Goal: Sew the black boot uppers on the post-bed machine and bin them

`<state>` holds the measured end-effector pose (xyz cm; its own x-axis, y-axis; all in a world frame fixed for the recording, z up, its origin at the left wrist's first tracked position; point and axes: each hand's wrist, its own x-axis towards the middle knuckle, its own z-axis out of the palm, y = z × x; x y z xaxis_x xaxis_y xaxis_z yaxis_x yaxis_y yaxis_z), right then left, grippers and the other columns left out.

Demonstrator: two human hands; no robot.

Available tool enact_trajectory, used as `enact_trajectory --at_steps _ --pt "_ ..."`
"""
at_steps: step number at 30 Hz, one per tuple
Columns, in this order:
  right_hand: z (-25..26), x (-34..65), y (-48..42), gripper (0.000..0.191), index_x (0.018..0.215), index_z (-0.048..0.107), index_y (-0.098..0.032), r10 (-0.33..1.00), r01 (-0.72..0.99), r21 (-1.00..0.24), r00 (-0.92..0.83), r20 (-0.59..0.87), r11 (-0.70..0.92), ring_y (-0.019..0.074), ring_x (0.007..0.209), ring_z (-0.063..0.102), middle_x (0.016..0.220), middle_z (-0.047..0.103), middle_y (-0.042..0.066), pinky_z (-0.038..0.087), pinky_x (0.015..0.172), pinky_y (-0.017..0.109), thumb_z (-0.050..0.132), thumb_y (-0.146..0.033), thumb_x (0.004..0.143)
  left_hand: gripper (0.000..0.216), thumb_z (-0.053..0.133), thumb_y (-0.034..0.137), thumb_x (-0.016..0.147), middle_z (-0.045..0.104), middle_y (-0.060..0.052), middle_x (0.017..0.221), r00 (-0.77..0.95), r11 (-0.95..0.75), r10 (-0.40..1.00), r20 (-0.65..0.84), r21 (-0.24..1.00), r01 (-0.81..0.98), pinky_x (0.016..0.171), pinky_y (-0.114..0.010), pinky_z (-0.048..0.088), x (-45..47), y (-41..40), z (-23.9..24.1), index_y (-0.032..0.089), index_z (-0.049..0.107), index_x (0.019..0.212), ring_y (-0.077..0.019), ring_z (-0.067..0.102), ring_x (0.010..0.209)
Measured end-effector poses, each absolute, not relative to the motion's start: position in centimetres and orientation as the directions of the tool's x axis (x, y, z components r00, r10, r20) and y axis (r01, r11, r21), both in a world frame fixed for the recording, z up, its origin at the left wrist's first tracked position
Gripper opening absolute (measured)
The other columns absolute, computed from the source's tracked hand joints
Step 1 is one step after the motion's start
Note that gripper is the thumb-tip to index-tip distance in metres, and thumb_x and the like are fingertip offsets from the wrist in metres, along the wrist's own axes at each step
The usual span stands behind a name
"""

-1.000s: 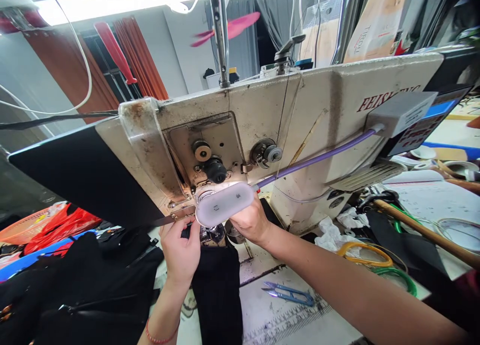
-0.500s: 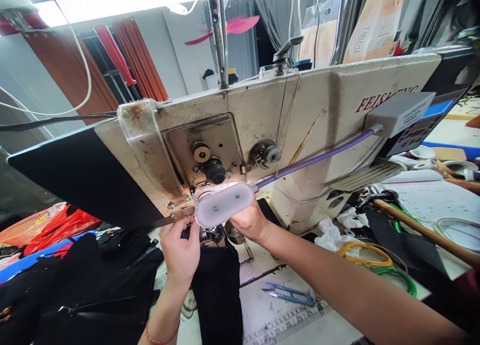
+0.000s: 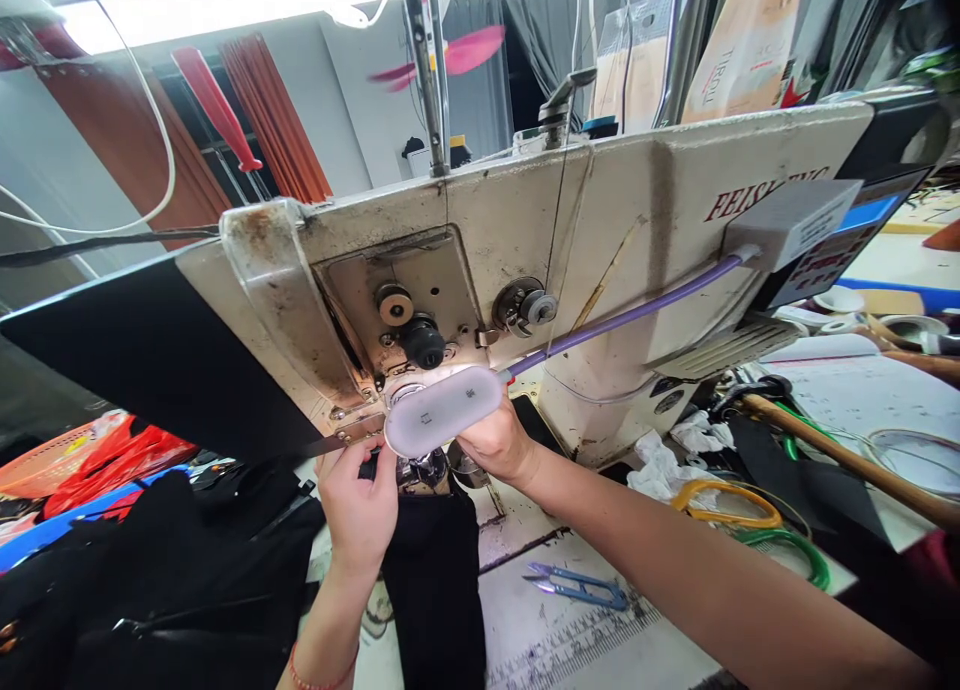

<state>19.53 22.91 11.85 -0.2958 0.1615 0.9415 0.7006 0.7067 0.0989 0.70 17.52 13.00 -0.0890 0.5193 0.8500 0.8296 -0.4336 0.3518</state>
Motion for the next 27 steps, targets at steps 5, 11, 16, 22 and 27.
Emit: enact_trajectory --at_steps 5,11,16,22,27 --pt "12.4 19.4 22.6 0.026 0.082 0.073 -0.025 0.106 0.672 0.129 -0.297 0.949 0.729 0.0188 0.077 0.054 0.07 0.063 0.003 0.039 0.081 0.036 0.05 -0.02 0.093 0.012 0.064 0.026 0.081 0.06 -0.001 0.065 -0.081 -0.423 0.49 0.868 0.318 0.848 0.067 -0.031 0.042 0.6 17.5 12.9 0.019 0.064 0.071 -0.0185 0.053 0.066" --pt "13.1 19.4 21.8 0.032 0.077 0.072 -0.022 0.05 0.659 0.138 -0.257 0.965 0.739 0.0173 0.069 0.047 0.063 0.056 0.002 0.035 0.079 0.035 0.046 -0.018 0.094 0.013 0.063 0.028 0.082 0.059 -0.001 0.065 -0.084 -0.418 0.496 0.864 0.323 0.849 0.067 -0.031 0.042 0.6 17.5 12.9 0.019 0.065 0.073 -0.0183 0.053 0.065" --pt "13.2 19.6 21.8 0.034 0.07 0.07 -0.021 0.056 0.68 0.103 -0.207 0.977 0.726 0.0186 0.07 0.046 0.061 0.053 0.002 0.035 0.079 0.035 0.046 -0.016 0.093 0.014 0.064 0.029 0.081 0.058 -0.001 0.063 -0.07 -0.422 0.488 0.87 0.305 0.854 0.067 -0.032 0.042 0.4 17.7 12.8 0.018 0.066 0.072 -0.0195 0.054 0.066" --pt "13.4 19.3 21.7 0.035 0.067 0.069 -0.021 0.057 0.692 0.087 -0.183 0.981 0.717 0.0182 0.067 0.046 0.059 0.053 0.002 0.037 0.076 0.035 0.046 -0.016 0.093 0.011 0.063 0.027 0.082 0.059 -0.001 0.066 -0.065 -0.43 0.491 0.869 0.307 0.849 0.069 -0.032 0.042 0.4 17.6 12.7 0.019 0.066 0.075 -0.0193 0.054 0.067" --pt "13.1 19.3 21.8 0.03 0.07 0.07 -0.021 0.072 0.689 0.081 -0.19 0.979 0.72 0.0181 0.071 0.053 0.063 0.059 0.002 0.039 0.077 0.034 0.05 -0.017 0.092 0.011 0.063 0.026 0.082 0.056 0.0 0.062 -0.057 -0.43 0.49 0.87 0.298 0.852 0.07 -0.032 0.043 0.4 17.6 12.8 0.019 0.065 0.074 -0.0198 0.054 0.068"
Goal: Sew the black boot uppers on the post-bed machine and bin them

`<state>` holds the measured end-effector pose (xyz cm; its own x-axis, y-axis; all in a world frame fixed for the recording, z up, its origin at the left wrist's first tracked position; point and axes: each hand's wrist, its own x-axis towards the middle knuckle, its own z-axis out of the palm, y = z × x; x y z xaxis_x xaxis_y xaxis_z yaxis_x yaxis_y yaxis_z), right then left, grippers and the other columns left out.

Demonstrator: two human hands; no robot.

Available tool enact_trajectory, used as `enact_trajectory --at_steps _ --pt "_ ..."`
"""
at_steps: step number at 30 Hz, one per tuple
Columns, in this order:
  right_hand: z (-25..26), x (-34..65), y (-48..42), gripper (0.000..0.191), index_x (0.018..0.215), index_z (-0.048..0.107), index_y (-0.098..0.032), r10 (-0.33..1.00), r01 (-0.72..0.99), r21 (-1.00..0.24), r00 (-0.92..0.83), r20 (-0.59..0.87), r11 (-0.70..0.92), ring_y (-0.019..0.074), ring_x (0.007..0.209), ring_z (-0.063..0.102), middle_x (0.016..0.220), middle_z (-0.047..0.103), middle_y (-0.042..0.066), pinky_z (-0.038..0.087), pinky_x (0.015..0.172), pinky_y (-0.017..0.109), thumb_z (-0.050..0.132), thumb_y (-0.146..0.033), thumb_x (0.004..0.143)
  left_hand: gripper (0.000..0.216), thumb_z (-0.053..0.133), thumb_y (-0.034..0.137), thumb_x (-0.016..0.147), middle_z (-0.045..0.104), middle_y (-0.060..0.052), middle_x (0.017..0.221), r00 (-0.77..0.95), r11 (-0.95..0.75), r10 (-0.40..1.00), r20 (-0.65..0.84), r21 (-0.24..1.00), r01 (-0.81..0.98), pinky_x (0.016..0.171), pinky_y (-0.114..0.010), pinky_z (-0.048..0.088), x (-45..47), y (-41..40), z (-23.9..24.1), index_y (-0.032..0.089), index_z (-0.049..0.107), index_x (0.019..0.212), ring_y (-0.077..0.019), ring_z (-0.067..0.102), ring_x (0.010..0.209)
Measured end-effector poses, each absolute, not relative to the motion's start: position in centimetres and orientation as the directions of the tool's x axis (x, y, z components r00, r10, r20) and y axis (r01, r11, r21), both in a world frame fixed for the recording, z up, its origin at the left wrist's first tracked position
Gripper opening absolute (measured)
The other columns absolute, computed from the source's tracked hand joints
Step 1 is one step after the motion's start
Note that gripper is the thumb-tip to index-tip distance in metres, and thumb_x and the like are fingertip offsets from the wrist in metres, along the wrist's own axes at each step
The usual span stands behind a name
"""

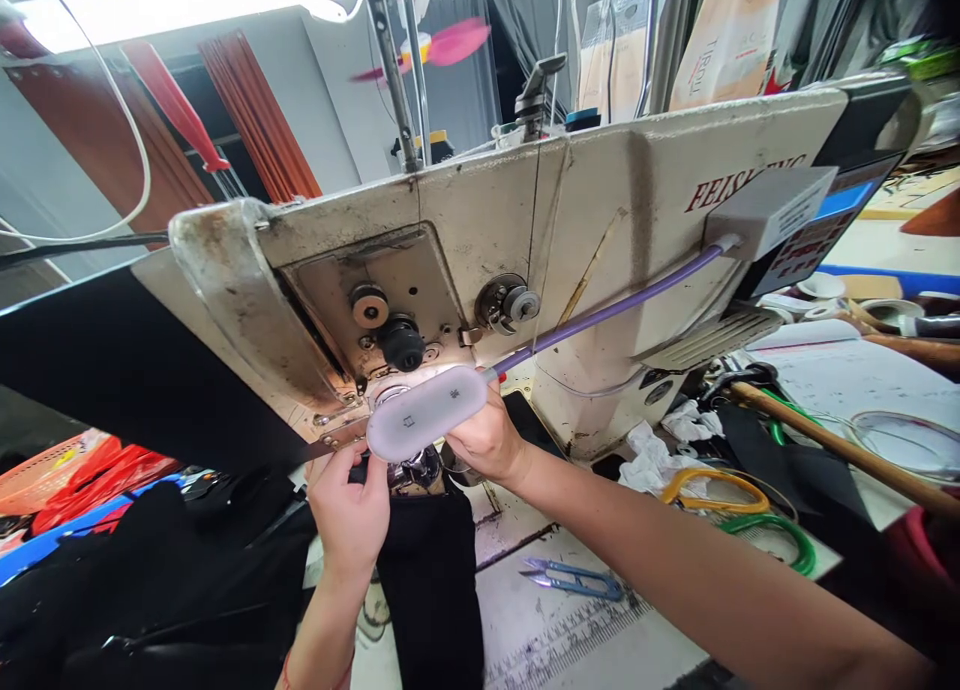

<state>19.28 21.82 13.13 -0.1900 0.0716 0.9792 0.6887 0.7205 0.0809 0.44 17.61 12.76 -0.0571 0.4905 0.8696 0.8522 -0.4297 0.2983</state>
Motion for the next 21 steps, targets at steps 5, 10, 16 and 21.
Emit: enact_trajectory --at_steps 5,10,16,21 --pt "12.74 19.2 22.07 0.029 0.072 0.072 -0.023 0.088 0.688 0.068 -0.189 0.978 0.722 0.0177 0.072 0.053 0.063 0.059 0.002 0.039 0.078 0.034 0.051 -0.017 0.091 0.011 0.064 0.026 0.08 0.057 -0.001 0.063 -0.072 -0.417 0.479 0.875 0.298 0.859 0.066 -0.031 0.042 0.32 17.66 12.7 0.02 0.064 0.072 -0.0192 0.053 0.066" --pt "12.82 19.03 22.05 0.034 0.07 0.072 -0.024 0.082 0.689 0.051 -0.159 0.984 0.723 0.0177 0.069 0.048 0.06 0.054 0.001 0.037 0.077 0.035 0.047 -0.018 0.094 0.008 0.062 0.023 0.081 0.055 0.0 0.063 -0.049 -0.433 0.494 0.868 0.295 0.852 0.069 -0.031 0.043 0.18 17.76 12.67 0.02 0.062 0.073 -0.0197 0.053 0.069" --pt "13.02 19.01 21.85 0.033 0.07 0.072 -0.024 0.094 0.685 0.051 -0.172 0.981 0.726 0.0193 0.076 0.049 0.061 0.055 0.002 0.034 0.08 0.035 0.05 -0.02 0.093 0.016 0.062 0.025 0.079 0.058 -0.001 0.065 -0.067 -0.397 0.501 0.863 0.298 0.868 0.076 -0.033 0.045 0.07 17.64 12.66 0.021 0.056 0.064 -0.0209 0.058 0.074" --pt "13.03 19.24 22.22 0.028 0.083 0.074 -0.025 0.062 0.671 0.076 -0.179 0.982 0.737 0.02 0.079 0.049 0.065 0.058 0.002 0.033 0.081 0.035 0.049 -0.019 0.094 0.011 0.062 0.028 0.078 0.059 -0.001 0.064 -0.076 -0.358 0.528 0.846 0.302 0.884 0.075 -0.032 0.047 0.05 17.51 12.66 0.018 0.066 0.077 -0.0193 0.058 0.068"
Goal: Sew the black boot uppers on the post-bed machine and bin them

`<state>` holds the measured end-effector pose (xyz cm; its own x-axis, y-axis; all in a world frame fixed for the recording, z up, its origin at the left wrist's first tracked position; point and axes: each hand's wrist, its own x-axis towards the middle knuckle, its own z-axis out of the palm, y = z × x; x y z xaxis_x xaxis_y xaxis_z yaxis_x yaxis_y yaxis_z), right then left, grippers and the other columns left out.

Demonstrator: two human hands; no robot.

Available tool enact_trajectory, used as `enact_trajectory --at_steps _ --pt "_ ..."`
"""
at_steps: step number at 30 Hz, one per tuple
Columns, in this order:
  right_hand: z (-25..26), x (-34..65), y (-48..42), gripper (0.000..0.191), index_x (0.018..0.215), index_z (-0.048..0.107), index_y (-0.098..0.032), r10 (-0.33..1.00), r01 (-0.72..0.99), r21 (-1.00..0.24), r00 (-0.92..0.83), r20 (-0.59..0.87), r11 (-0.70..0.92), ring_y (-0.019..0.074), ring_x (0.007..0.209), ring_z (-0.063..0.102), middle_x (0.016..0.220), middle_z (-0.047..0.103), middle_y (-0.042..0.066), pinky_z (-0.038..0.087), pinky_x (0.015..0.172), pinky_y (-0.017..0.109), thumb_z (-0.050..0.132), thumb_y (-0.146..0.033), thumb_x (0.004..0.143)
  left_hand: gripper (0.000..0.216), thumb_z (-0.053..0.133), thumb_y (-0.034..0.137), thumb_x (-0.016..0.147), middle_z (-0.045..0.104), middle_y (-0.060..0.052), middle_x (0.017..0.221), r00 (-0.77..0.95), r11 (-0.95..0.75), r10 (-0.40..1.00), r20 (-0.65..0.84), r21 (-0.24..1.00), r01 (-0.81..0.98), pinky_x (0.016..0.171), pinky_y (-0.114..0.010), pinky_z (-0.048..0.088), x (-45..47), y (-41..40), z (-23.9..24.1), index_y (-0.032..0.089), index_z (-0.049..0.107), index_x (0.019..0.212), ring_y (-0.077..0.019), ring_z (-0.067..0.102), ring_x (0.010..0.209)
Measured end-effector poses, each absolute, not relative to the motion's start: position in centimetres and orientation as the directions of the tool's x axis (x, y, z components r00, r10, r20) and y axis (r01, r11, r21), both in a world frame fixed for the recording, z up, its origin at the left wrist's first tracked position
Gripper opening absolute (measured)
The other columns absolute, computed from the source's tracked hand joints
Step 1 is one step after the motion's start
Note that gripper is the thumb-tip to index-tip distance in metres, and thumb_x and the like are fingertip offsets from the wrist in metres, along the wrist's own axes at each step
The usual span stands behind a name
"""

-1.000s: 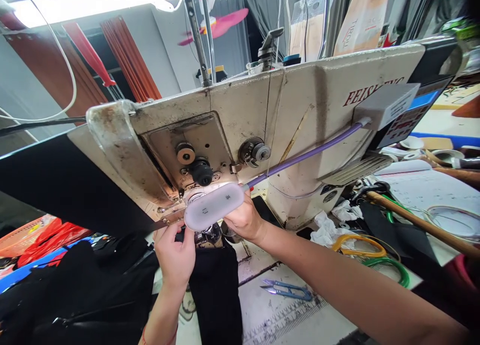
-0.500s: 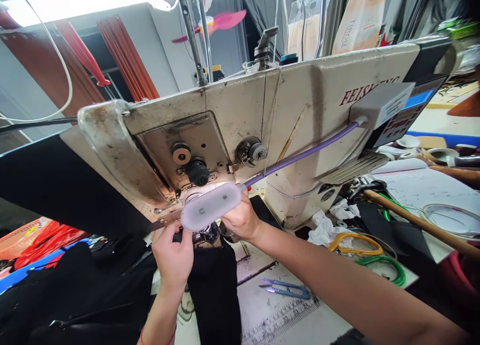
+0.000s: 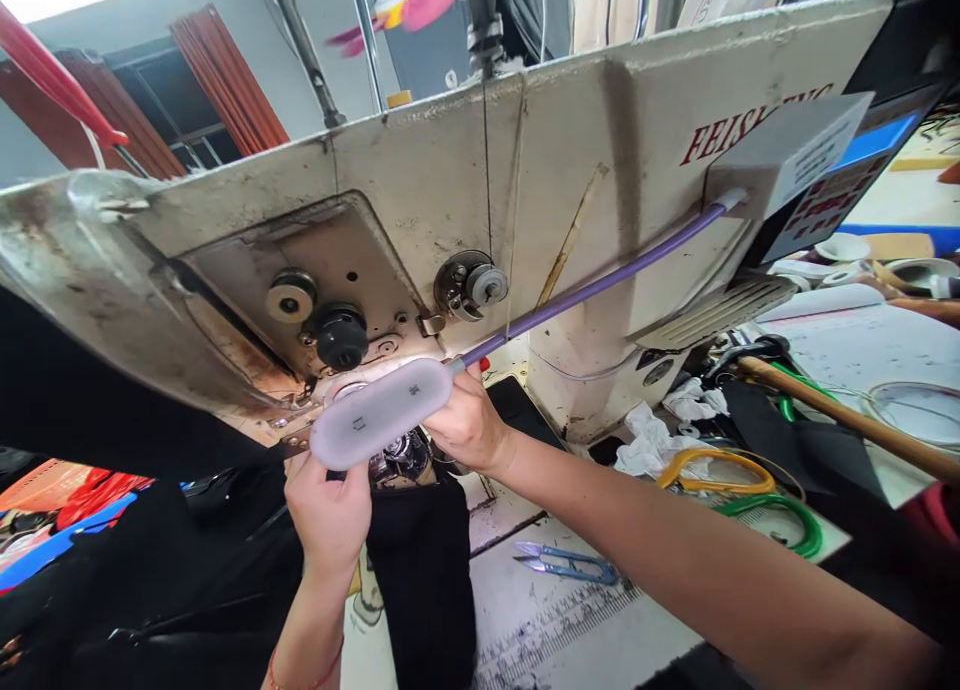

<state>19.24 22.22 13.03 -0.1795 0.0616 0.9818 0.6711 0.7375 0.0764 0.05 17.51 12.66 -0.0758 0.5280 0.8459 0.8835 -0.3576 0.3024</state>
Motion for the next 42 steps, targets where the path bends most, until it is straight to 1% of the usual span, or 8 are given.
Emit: enact_trajectory --at_steps 6,15,21,28,31,35,39,42 --pt "13.6 20.1 22.8 0.032 0.075 0.069 -0.022 -0.022 0.641 0.258 -0.351 0.936 0.723 0.0171 0.068 0.047 0.057 0.054 0.0 0.036 0.076 0.033 0.044 -0.015 0.094 0.013 0.063 0.029 0.077 0.061 -0.003 0.065 -0.113 -0.343 0.533 0.839 0.336 0.877 0.075 -0.032 0.047 0.2 17.3 12.8 0.017 0.066 0.072 -0.02 0.059 0.071" --pt "15.0 20.7 22.3 0.029 0.073 0.062 -0.018 -0.088 0.619 0.427 -0.5 0.861 0.659 0.0142 0.053 0.043 0.056 0.053 -0.001 0.034 0.057 0.029 0.042 -0.007 0.09 0.019 0.063 0.027 0.077 0.055 0.001 0.059 -0.117 -0.336 0.537 0.836 0.339 0.879 0.072 -0.03 0.044 0.6 17.3 12.9 0.02 0.057 0.06 -0.0166 0.052 0.063" --pt "14.4 20.0 22.1 0.027 0.067 0.062 -0.019 -0.083 0.622 0.367 -0.437 0.896 0.692 0.0154 0.059 0.049 0.06 0.059 0.001 0.034 0.059 0.031 0.048 -0.01 0.088 0.014 0.062 0.03 0.079 0.059 0.0 0.062 -0.148 -0.363 0.554 0.819 0.397 0.843 0.074 -0.033 0.045 1.1 17.3 13.1 0.02 0.065 0.07 -0.0189 0.054 0.066" --pt "13.9 20.1 22.3 0.028 0.079 0.067 -0.023 0.016 0.595 0.323 -0.492 0.871 0.736 0.0166 0.058 0.05 0.058 0.057 0.001 0.035 0.058 0.031 0.043 -0.013 0.091 0.012 0.063 0.028 0.079 0.063 -0.001 0.065 -0.159 -0.39 0.559 0.814 0.427 0.816 0.077 -0.034 0.045 1.3 17.1 13.2 0.02 0.066 0.071 -0.0194 0.057 0.068" --pt "14.2 20.4 22.5 0.031 0.074 0.067 -0.023 0.092 0.606 0.28 -0.508 0.856 0.744 0.0166 0.054 0.05 0.056 0.058 0.001 0.034 0.055 0.03 0.042 -0.017 0.091 0.012 0.063 0.028 0.078 0.065 -0.002 0.067 -0.173 -0.376 0.557 0.813 0.432 0.82 0.074 -0.033 0.045 1.3 17.2 13.2 0.019 0.066 0.07 -0.0202 0.058 0.071" --pt "14.4 20.1 22.2 0.031 0.07 0.067 -0.022 0.149 0.625 0.241 -0.504 0.851 0.742 0.0155 0.053 0.05 0.055 0.058 0.001 0.035 0.054 0.027 0.045 -0.021 0.092 0.012 0.062 0.028 0.078 0.065 -0.003 0.068 -0.162 -0.388 0.568 0.807 0.436 0.812 0.081 -0.035 0.046 1.2 17.2 13.2 0.019 0.066 0.07 -0.0213 0.06 0.075" --pt "14.7 19.3 21.5 0.027 0.08 0.069 -0.024 0.106 0.602 0.254 -0.497 0.862 0.757 0.0155 0.059 0.053 0.063 0.062 0.001 0.037 0.058 0.027 0.046 -0.012 0.089 0.013 0.063 0.029 0.077 0.066 -0.003 0.065 -0.17 -0.355 0.6 0.782 0.45 0.819 0.079 -0.036 0.046 1.0 16.9 13.5 0.018 0.069 0.073 -0.0223 0.061 0.073" --pt "14.8 19.7 20.8 0.029 0.077 0.069 -0.024 0.071 0.597 0.233 -0.441 0.895 0.768 0.0151 0.058 0.052 0.058 0.059 0.0 0.036 0.058 0.027 0.047 -0.011 0.09 0.014 0.064 0.03 0.077 0.067 -0.002 0.06 -0.131 -0.329 0.693 0.709 0.473 0.818 0.073 -0.035 0.046 0.5 16.8 14.2 0.019 0.072 0.072 -0.0214 0.061 0.067"
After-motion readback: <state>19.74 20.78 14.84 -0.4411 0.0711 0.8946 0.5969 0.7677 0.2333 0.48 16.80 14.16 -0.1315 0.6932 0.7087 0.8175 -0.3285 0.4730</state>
